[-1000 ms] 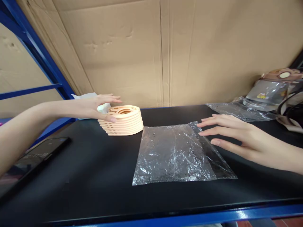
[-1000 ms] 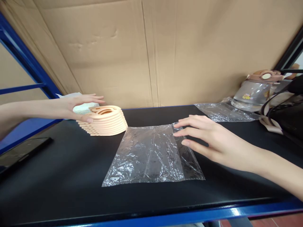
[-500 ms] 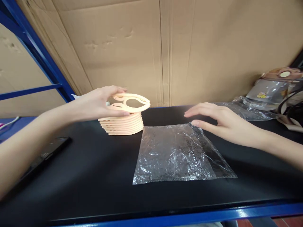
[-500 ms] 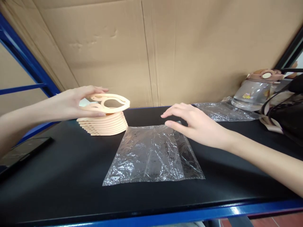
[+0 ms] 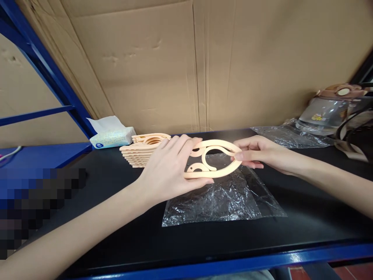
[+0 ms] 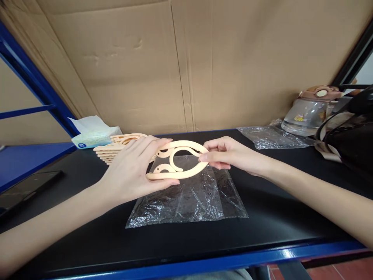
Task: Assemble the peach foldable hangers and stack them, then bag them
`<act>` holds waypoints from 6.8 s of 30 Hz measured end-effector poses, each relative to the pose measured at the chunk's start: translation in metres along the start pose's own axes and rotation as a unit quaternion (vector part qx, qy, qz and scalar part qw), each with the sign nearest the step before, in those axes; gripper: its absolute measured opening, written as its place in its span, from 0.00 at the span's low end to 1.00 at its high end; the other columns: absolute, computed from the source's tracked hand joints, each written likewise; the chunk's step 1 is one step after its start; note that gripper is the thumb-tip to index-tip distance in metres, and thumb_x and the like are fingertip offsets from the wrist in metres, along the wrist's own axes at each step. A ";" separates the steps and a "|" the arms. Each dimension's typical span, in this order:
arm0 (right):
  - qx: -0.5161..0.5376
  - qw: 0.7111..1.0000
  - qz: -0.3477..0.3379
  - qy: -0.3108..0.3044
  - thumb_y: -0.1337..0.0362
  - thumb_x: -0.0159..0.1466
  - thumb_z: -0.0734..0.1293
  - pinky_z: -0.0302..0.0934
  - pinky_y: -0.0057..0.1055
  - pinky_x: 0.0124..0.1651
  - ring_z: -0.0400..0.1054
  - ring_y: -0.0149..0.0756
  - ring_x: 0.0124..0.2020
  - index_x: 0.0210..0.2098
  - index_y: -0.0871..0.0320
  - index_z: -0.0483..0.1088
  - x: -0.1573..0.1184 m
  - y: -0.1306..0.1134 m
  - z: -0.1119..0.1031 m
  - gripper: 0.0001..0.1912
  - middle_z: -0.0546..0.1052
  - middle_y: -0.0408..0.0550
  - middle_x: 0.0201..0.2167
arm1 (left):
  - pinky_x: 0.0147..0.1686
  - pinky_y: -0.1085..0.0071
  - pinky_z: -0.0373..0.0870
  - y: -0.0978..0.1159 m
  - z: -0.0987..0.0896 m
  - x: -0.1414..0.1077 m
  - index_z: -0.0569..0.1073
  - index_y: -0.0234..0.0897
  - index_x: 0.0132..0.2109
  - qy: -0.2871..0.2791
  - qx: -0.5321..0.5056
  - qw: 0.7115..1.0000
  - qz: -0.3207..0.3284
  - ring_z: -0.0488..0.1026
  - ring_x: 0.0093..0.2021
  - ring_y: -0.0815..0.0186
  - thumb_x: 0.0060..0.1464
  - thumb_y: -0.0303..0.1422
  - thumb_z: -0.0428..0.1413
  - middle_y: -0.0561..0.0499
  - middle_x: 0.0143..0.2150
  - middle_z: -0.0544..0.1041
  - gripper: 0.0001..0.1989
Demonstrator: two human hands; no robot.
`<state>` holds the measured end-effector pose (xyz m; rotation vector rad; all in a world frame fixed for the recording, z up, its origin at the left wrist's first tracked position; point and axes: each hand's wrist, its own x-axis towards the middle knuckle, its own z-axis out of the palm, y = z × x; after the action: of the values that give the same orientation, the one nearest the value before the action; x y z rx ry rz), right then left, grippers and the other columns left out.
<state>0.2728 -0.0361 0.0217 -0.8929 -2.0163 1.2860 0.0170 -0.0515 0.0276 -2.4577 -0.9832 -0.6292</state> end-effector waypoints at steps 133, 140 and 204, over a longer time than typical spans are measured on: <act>-0.364 0.929 -0.004 0.060 0.48 0.55 0.68 0.44 0.46 0.57 0.69 0.41 0.44 0.58 0.48 0.56 -0.003 0.032 -0.008 0.34 0.77 0.42 0.38 | 0.64 0.53 0.48 -0.010 0.040 -0.021 0.51 0.38 0.66 -0.236 -0.222 0.945 -0.037 0.48 0.68 0.54 0.59 0.52 0.47 0.42 0.69 0.50 0.35; -0.343 0.930 -0.021 0.131 0.47 0.54 0.69 0.46 0.46 0.57 0.69 0.41 0.41 0.56 0.47 0.57 0.001 0.041 0.009 0.34 0.78 0.41 0.37 | 0.65 0.51 0.44 -0.009 0.042 -0.021 0.48 0.42 0.67 -0.226 -0.231 0.946 -0.023 0.48 0.68 0.55 0.59 0.52 0.47 0.44 0.68 0.51 0.35; -0.109 0.993 0.041 0.032 0.60 0.60 0.64 0.63 0.39 0.44 0.73 0.37 0.37 0.55 0.56 0.59 0.000 0.037 -0.010 0.25 0.80 0.47 0.36 | 0.55 0.46 0.59 -0.146 -0.034 -0.023 0.57 0.46 0.64 -0.195 -0.141 0.940 -0.240 0.65 0.56 0.52 0.46 0.57 0.57 0.49 0.57 0.70 0.42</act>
<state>0.2887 -0.0187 -0.0091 -1.1137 -2.1165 1.0788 -0.1117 0.0154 0.0731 -2.6619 -1.7980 -0.4565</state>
